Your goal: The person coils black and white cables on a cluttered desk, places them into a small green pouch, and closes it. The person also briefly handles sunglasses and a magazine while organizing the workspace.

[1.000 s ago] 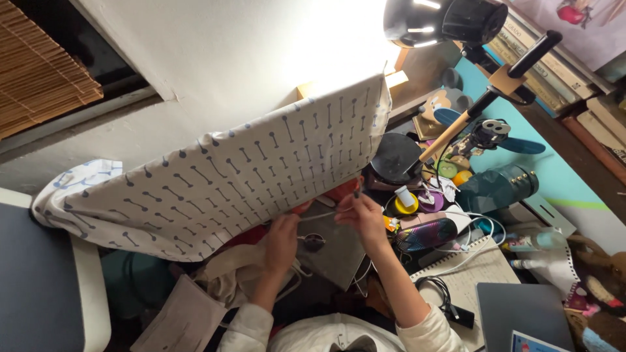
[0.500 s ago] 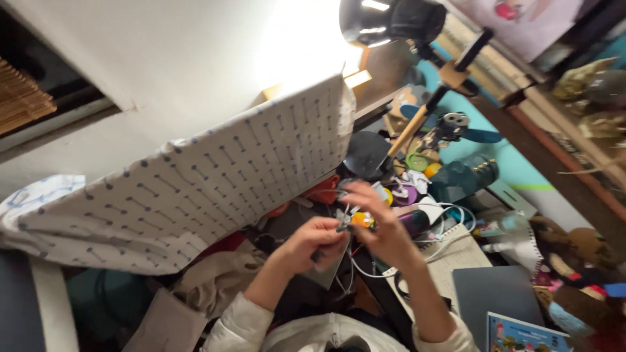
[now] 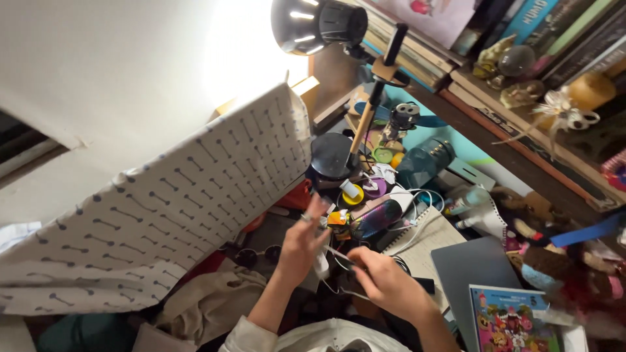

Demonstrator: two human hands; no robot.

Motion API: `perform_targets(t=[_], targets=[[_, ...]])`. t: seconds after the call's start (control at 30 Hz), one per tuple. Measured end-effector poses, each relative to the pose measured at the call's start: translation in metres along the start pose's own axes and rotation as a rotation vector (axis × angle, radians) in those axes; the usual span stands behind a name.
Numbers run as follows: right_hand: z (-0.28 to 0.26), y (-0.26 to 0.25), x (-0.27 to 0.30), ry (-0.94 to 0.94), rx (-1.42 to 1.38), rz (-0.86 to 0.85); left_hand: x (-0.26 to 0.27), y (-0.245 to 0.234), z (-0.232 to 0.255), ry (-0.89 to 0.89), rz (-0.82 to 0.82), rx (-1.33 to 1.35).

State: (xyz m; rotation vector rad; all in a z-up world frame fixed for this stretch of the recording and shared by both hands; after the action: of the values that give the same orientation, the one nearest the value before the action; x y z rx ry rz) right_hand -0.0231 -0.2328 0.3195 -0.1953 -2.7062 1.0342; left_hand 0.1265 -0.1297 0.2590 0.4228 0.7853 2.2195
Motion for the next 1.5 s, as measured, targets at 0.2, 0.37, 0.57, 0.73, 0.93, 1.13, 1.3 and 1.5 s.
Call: perform_targets(t=[0.2,0.37,0.57,0.73,0.93,1.13,1.3,1.5], targets=[[-0.055,-0.047,0.031,-0.086,-0.375,0.011,0.018,0.016,-0.037,-0.147,-0.253,-0.189],[-0.026,-0.057,0.008,-0.002,-0.506,0.431,0.037,0.027,-0.035,-0.361,-0.430,0.121],[0.034,-0.034,0.003,0.237,-0.250,0.679,0.057,0.056,-0.015,-0.721,-0.538,0.608],[0.044,0.022,0.007,0.081,-0.015,0.438,0.059,0.073,-0.017,-0.805,-0.679,0.749],[0.008,0.031,0.057,0.208,0.080,0.018,0.023,0.043,-0.038,-0.337,-0.259,0.158],[-0.030,-0.021,0.081,-0.104,0.085,0.296,0.048,0.035,-0.073,-0.450,-0.648,-0.557],[0.015,-0.041,0.074,0.012,0.002,0.765,0.083,0.079,-0.049,-0.768,-0.662,0.266],[0.081,0.003,0.054,0.280,0.043,0.768,0.078,0.067,-0.076,-0.922,-0.631,0.727]])
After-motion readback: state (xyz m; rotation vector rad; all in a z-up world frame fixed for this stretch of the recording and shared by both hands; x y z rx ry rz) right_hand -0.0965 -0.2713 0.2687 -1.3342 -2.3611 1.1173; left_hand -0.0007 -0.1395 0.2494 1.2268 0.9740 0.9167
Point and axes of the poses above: each hand's wrist, its own x-axis away from the middle knuckle, its own y-axis out of the palm, z = x × y, the point moved 5 cm from there along -x, towards the middle knuckle, and after that the axes turned 6 degrees about y, right-handed, at the moved point
